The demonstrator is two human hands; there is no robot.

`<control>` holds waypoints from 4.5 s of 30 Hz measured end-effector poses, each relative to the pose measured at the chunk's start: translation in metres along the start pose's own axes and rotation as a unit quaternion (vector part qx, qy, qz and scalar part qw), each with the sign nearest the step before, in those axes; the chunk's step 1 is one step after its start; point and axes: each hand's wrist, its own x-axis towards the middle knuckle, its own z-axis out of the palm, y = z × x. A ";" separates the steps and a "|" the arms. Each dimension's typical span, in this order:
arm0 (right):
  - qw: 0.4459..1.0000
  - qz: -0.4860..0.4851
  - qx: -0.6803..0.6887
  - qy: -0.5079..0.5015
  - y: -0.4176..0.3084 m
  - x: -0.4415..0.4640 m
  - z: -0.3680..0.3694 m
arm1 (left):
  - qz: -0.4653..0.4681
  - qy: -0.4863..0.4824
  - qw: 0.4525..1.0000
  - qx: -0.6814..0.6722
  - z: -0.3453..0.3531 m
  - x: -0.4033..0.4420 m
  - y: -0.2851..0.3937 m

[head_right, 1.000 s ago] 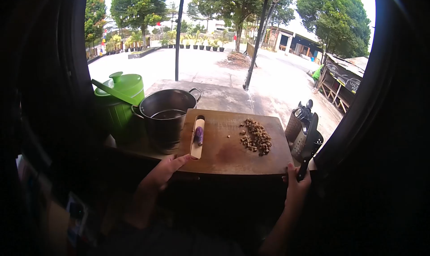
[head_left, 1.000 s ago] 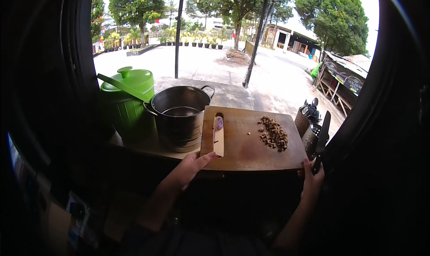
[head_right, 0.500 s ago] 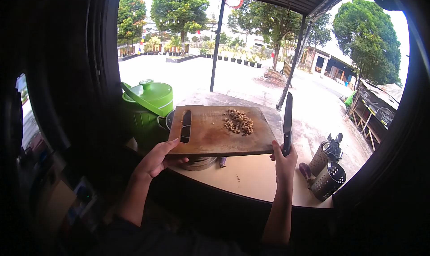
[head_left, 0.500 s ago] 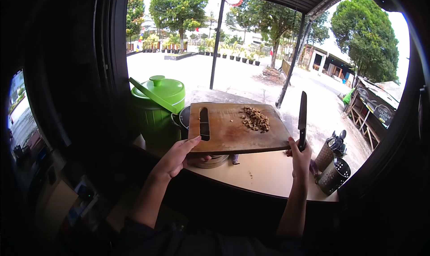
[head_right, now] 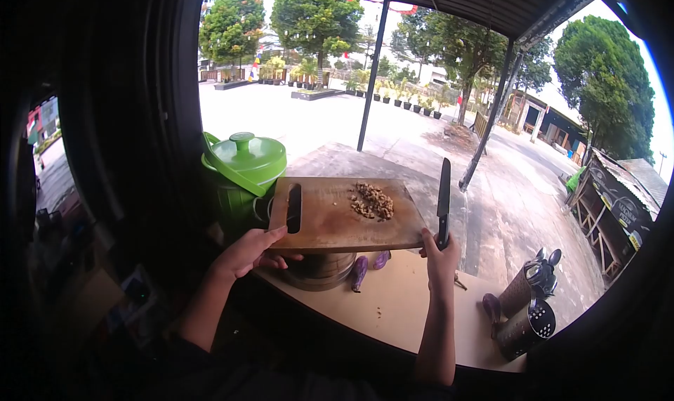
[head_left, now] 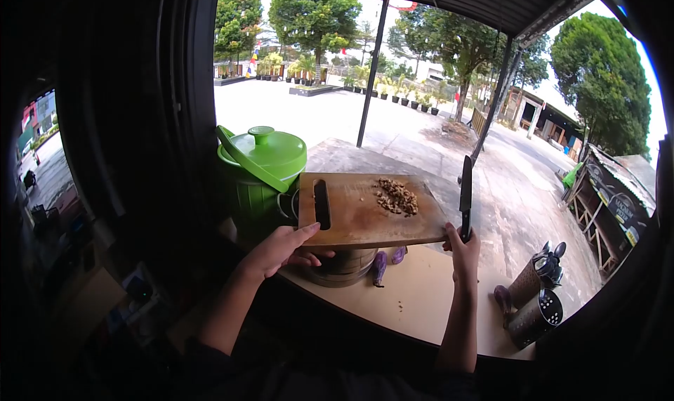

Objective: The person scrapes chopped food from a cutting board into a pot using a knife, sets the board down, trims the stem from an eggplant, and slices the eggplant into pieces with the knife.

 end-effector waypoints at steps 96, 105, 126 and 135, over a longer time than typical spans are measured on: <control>0.830 -0.403 -0.317 -0.221 -0.092 0.011 0.099 | -0.050 0.107 0.978 -0.172 0.000 0.009 -0.029; 0.860 -0.271 -0.421 -0.094 -0.088 0.006 0.021 | -0.057 0.081 0.972 -0.214 -0.008 0.013 -0.033; 0.853 -0.313 -0.389 -0.153 -0.090 -0.048 0.109 | -0.053 0.098 0.964 -0.241 -0.005 0.013 -0.033; 0.838 -0.341 -0.391 -0.168 -0.084 -0.032 0.119 | -0.052 0.098 0.964 -0.242 -0.004 0.013 -0.032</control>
